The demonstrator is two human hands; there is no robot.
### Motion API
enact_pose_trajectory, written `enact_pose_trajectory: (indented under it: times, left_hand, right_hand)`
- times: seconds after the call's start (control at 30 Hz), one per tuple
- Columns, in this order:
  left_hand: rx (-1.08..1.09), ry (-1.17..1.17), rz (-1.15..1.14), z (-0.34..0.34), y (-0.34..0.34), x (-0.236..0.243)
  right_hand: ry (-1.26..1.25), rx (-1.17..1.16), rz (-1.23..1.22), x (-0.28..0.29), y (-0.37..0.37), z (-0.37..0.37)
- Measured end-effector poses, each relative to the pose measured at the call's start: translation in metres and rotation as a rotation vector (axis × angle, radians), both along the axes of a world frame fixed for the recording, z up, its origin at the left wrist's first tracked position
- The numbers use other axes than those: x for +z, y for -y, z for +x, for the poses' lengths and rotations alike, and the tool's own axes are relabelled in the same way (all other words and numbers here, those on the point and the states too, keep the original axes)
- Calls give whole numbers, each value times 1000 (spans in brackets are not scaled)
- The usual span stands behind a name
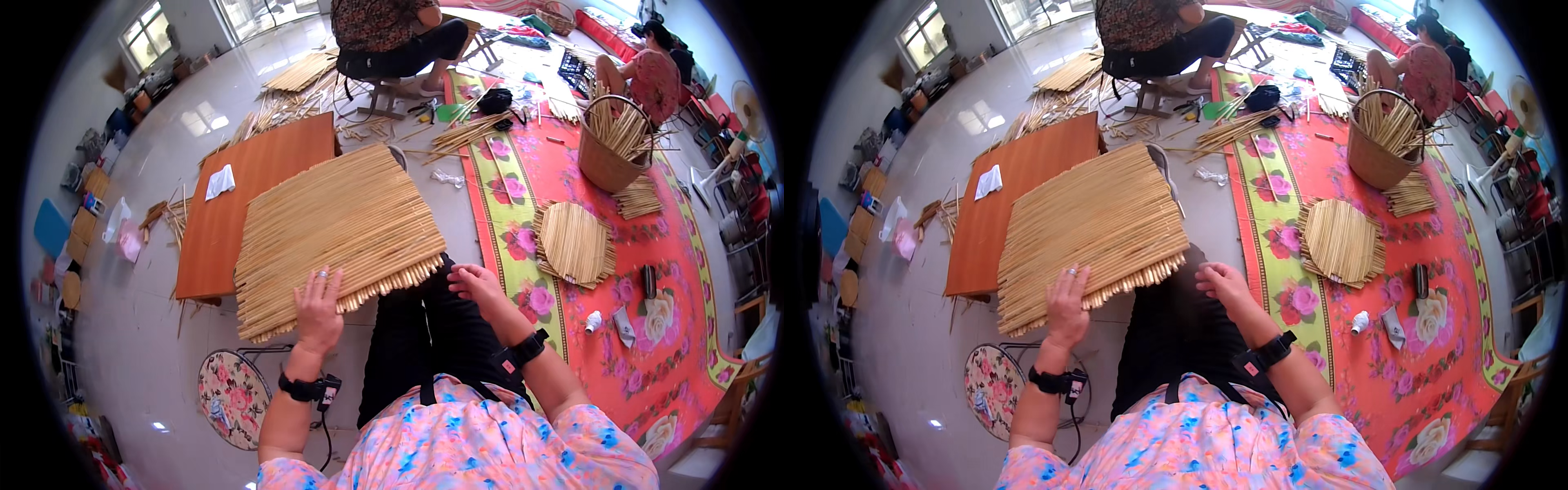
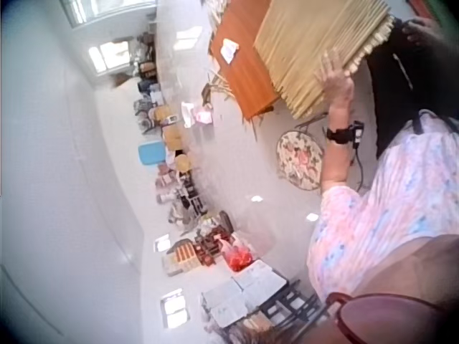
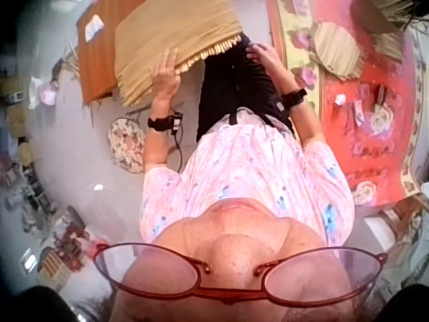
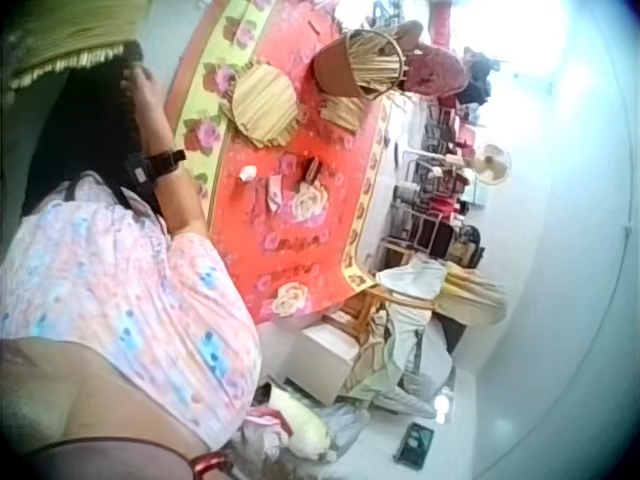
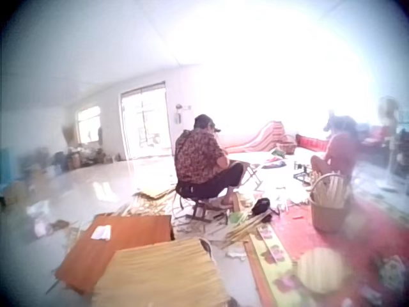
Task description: The person sits on the floor and weaves a bamboo mat by threading a white string through the reeds. They use a needle to pull the string through and occasionally use scissors to trim the string. The person works on the mat continuously, adjusting the reeds and pulling the string tight.
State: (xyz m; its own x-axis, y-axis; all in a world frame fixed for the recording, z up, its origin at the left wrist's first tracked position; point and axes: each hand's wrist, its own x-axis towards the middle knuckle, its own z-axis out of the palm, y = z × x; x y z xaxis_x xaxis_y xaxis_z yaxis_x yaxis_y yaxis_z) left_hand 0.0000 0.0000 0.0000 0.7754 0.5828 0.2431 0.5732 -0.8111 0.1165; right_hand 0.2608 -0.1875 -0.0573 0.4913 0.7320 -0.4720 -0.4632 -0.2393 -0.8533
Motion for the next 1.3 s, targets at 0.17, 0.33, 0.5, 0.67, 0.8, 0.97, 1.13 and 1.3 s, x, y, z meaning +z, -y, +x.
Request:
enact_pose_trajectory:
  times: [0.17,0.33,0.5,0.67,0.8,0.97,1.13,1.3]
  left_hand:
    - [-8,197,-187,-3,-15,53]
    - [-42,350,-191,-25,-51,91]
    - [-92,478,-288,-28,-84,112]
    - [-11,494,-413,-32,-88,132]
    - [-97,530,-450,-39,-116,110]
    - [-112,501,-413,-33,-108,109]
    - [-192,531,-155,-24,-69,118]
    - [-99,293,-81,-26,-60,81]
  right_hand:
    - [59,-41,-27,24,57,-4]
    - [71,-223,21,40,108,-17]
    - [173,-450,128,43,153,0]
    - [264,-618,147,87,180,15]
    - [284,-606,250,110,196,20]
    - [333,-544,223,114,207,23]
    - [298,-504,182,97,208,40]
    - [204,-285,226,109,154,19]
